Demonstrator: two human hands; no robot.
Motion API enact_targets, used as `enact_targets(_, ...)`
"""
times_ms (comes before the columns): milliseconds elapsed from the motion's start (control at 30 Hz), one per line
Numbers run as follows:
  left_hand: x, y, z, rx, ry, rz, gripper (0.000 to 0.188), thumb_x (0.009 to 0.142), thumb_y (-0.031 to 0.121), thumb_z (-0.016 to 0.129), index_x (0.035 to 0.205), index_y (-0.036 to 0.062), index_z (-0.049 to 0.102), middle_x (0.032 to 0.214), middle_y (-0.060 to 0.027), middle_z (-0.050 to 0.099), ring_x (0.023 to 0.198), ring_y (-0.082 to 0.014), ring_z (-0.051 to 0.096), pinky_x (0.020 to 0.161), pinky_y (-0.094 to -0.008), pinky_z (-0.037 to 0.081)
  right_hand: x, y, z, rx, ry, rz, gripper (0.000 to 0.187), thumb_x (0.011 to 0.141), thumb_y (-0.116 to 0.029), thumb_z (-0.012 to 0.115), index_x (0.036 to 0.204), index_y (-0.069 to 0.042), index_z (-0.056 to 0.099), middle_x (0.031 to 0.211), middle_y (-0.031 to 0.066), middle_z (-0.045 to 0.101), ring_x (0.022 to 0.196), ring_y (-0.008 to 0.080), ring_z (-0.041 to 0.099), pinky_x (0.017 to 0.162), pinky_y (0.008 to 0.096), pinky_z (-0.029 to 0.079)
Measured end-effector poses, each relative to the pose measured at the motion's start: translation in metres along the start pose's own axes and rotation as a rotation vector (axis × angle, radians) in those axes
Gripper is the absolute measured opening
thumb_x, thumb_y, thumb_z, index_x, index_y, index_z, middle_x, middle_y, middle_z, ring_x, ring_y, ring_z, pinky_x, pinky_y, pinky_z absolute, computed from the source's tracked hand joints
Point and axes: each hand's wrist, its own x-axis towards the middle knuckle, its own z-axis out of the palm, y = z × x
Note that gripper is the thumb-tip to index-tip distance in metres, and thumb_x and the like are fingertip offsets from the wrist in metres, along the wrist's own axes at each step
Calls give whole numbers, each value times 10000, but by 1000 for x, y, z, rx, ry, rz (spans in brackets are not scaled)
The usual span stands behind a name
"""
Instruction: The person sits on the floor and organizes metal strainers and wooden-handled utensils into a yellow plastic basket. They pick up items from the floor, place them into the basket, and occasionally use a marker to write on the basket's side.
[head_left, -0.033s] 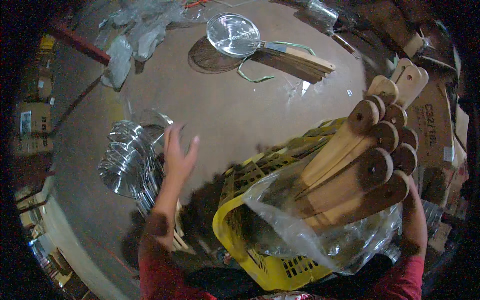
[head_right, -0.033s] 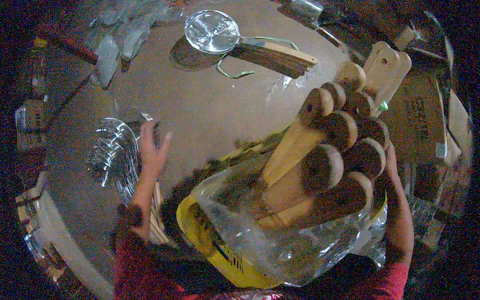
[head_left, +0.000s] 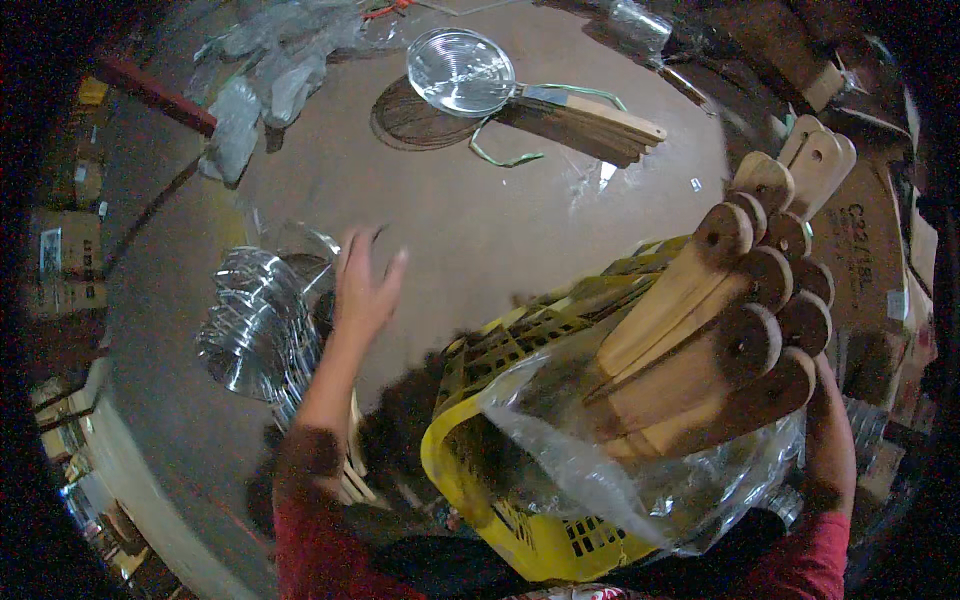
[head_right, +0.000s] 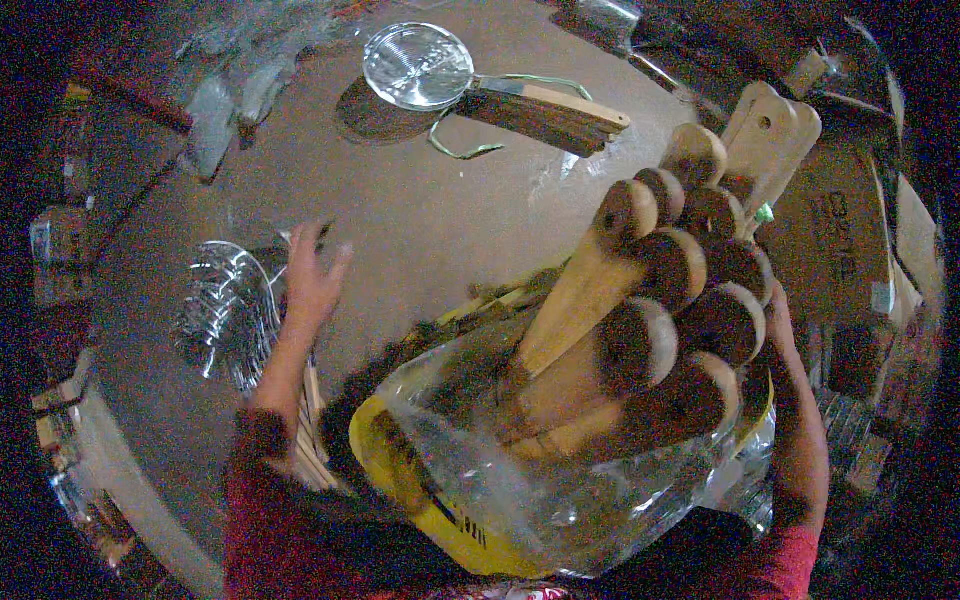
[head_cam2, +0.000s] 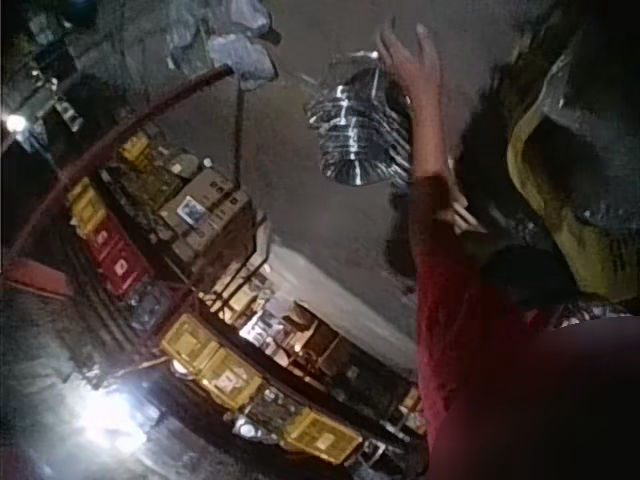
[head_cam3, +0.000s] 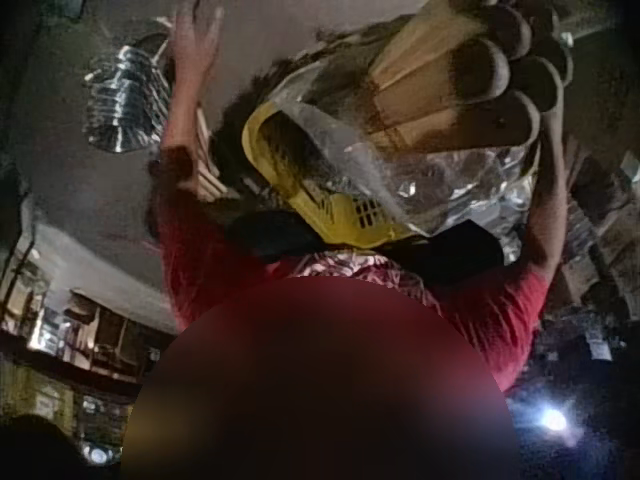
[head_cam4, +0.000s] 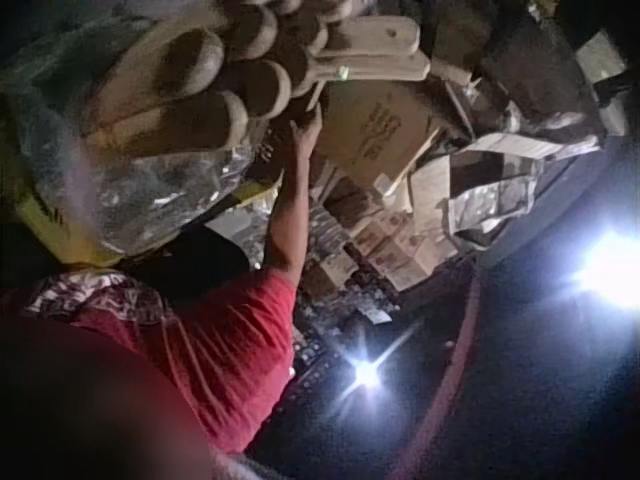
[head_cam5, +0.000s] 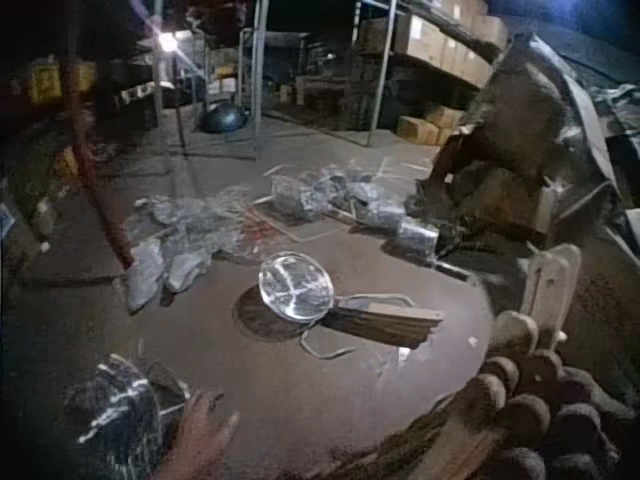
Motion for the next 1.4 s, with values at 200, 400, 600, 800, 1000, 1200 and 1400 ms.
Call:
enact_targets(200, 176, 2, 96, -101, -160, -122, 700, 876, 441, 660, 1416, 41, 465, 1422, -237, 472, 1298, -371, 469, 1085, -414, 370, 38, -47, 25, 599, -184, 111, 401, 908, 23, 556, 1308, 14, 530, 1146, 90, 656, 1032, 188, 624, 953, 338, 490)
enact_targets(400, 242, 16, 126, -467, -261, -328, 723, 898, 457, 624, 1472, 66, 424, 1480, -191, 452, 1325, -301, 468, 1055, -378, 396, 40, -53, 28, 93, -113, -48, 450, 844, 63, 577, 1291, 30, 533, 1151, 83, 655, 1022, 149, 601, 932, 301, 486)
enact_targets(600, 244, 9, 153, -558, -168, -532, 704, 907, 376, 644, 1483, 55, 400, 1431, -173, 510, 1265, -263, 526, 995, -372, 449, 49, -19, 19, 25, -117, -66, 601, 747, 62, 690, 1322, 28, 516, 1205, 96, 645, 1101, 167, 590, 991, 324, 457)
enact_targets(800, 216, -5, 159, -70, 170, -476, 562, 804, 277, 761, 1274, 19, 593, 1233, -221, 631, 1099, -393, 614, 938, -460, 470, 47, -4, 6, -139, -106, -18, 715, 687, 53, 729, 1355, 20, 476, 1246, 94, 618, 1163, 179, 555, 1027, 337, 428)
enact_targets(1000, 179, -14, 124, -98, 526, -657, 518, 792, 178, 764, 1210, 9, 509, 1164, -196, 626, 1067, -338, 627, 905, -432, 497, 47, -18, 10, -41, -106, -141, 732, 648, 113, 655, 1355, 29, 484, 1202, 80, 629, 1106, 169, 568, 985, 312, 451)
enact_targets(1200, 146, -36, 67, -817, 5, -1106, 445, 904, 146, 630, 1298, -10, 493, 1244, -189, 583, 1007, -301, 643, 766, -492, 585, 39, -37, 17, 281, -129, 91, 545, 700, 87, 646, 1236, 23, 574, 1114, 61, 668, 992, 141, 602, 931, 305, 483)
enact_targets(1400, 116, -17, 72, -788, 80, -907, 422, 918, 84, 594, 1304, -51, 491, 1188, -187, 622, 995, -317, 668, 811, -474, 598, 49, -6, 6, -178, -148, -281, 406, 1003, -292, 463, 1291, -17, 536, 1133, 76, 641, 1020, 209, 613, 916, 336, 496)
